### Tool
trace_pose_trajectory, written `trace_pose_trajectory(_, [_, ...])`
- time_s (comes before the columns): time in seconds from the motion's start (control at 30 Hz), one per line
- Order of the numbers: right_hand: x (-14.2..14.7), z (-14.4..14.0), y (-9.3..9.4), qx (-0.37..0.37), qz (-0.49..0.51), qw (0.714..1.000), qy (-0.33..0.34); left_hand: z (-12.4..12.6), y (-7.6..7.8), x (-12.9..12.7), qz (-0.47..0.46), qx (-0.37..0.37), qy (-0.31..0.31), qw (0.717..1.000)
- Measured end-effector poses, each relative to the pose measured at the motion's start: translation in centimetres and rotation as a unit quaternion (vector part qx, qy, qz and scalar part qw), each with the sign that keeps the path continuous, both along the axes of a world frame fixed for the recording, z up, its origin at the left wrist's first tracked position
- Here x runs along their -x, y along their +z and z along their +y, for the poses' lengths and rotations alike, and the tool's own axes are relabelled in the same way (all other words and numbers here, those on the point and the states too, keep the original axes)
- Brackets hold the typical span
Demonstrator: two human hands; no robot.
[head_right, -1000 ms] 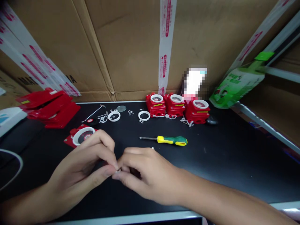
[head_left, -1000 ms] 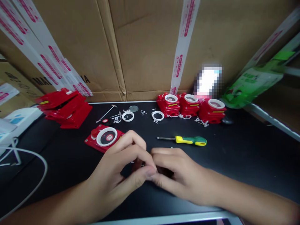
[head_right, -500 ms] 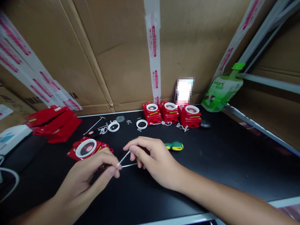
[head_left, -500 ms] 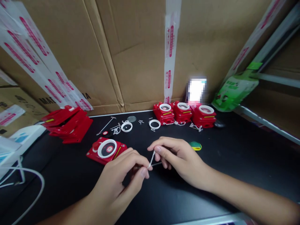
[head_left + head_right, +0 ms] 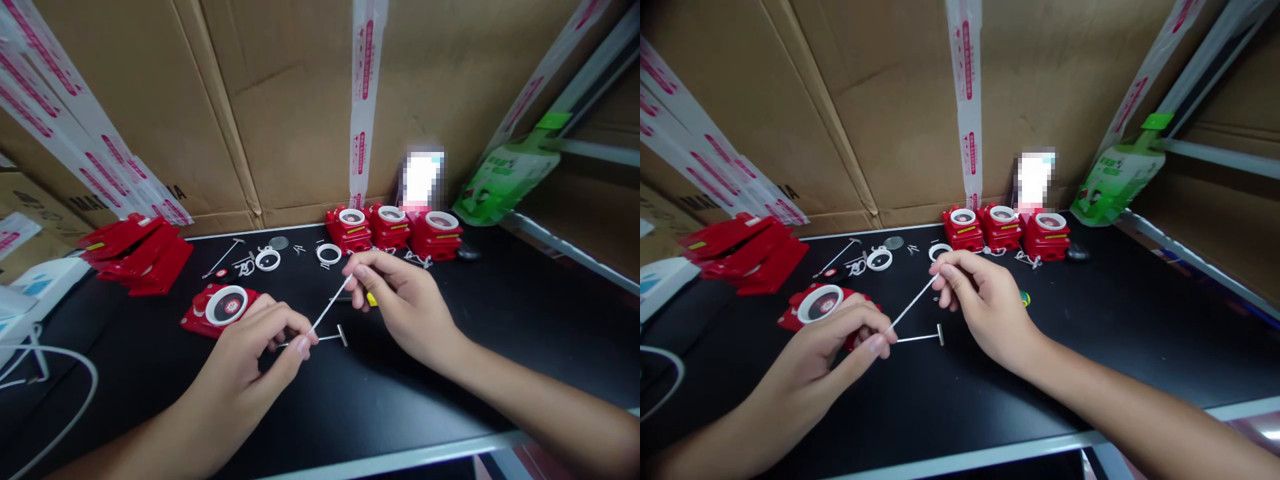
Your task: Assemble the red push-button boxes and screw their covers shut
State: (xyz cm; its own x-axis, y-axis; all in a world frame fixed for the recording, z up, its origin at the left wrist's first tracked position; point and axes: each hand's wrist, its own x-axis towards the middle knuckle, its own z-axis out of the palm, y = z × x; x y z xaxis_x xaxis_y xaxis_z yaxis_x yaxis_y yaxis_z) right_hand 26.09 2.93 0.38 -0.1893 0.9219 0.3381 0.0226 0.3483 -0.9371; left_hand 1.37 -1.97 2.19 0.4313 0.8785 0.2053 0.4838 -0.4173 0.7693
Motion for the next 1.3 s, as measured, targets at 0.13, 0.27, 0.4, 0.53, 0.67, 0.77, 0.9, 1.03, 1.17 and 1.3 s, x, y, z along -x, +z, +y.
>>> trace_pose_trajectory(0.13, [-0.1, 0.0, -0.5, -0.071, -0.116, 0.991, 0.015, 0.1, 0.2, 0.1, -0.038, -0.03, -0.002, 0.999])
trace_pose_trajectory(0.27, [0.4, -0.4, -1.2, -0.157, -0.205, 0.964, 0.066, 0.0, 0.2, -0.1, -0.088, -0.011, -0.001, 0.996])
trace_pose_trajectory(0.4, [0.7, -0.9, -1.4, -0.201, -0.22, 0.949, 0.1, 0.1, -0.1, -0.4, -0.156, 0.04, 0.004, 0.987])
trace_pose_trajectory(0.53, [0.5, -1.0, -0.8, -0.158, -0.218, 0.959, 0.086, 0.3, 0.1, -0.6, -0.19, 0.048, 0.028, 0.98])
trace_pose_trajectory(0.67, [0.1, -1.0, 0.0, -0.164, -0.164, 0.972, 0.045, 0.5, 0.2, -0.7, -0.177, 0.062, 0.028, 0.982])
trace_pose_trajectory(0.77, [0.0, -1.2, 0.4, -0.184, -0.116, 0.971, 0.1, 0.5, 0.1, -0.8, -0.182, 0.08, 0.011, 0.98])
trace_pose_trajectory(0.9, [-0.1, -1.2, 0.4, -0.209, -0.128, 0.961, 0.133, 0.3, -0.1, -1.1, -0.184, 0.082, -0.01, 0.979])
trace_pose_trajectory(1.03, [-0.5, -0.8, 0.2, -0.264, -0.153, 0.946, 0.112, 0.3, -0.2, -1.1, -0.131, 0.082, -0.03, 0.988])
trace_pose_trajectory(1.17, [-0.8, -0.7, 0.1, -0.266, -0.176, 0.94, 0.118, 0.6, -0.5, -0.9, -0.066, 0.055, -0.046, 0.995])
trace_pose_trajectory(1.3, [-0.6, -0.8, 0.3, -0.202, -0.152, 0.96, 0.12, 0.7, -1.0, -0.5, -0.025, 0.025, -0.038, 0.999])
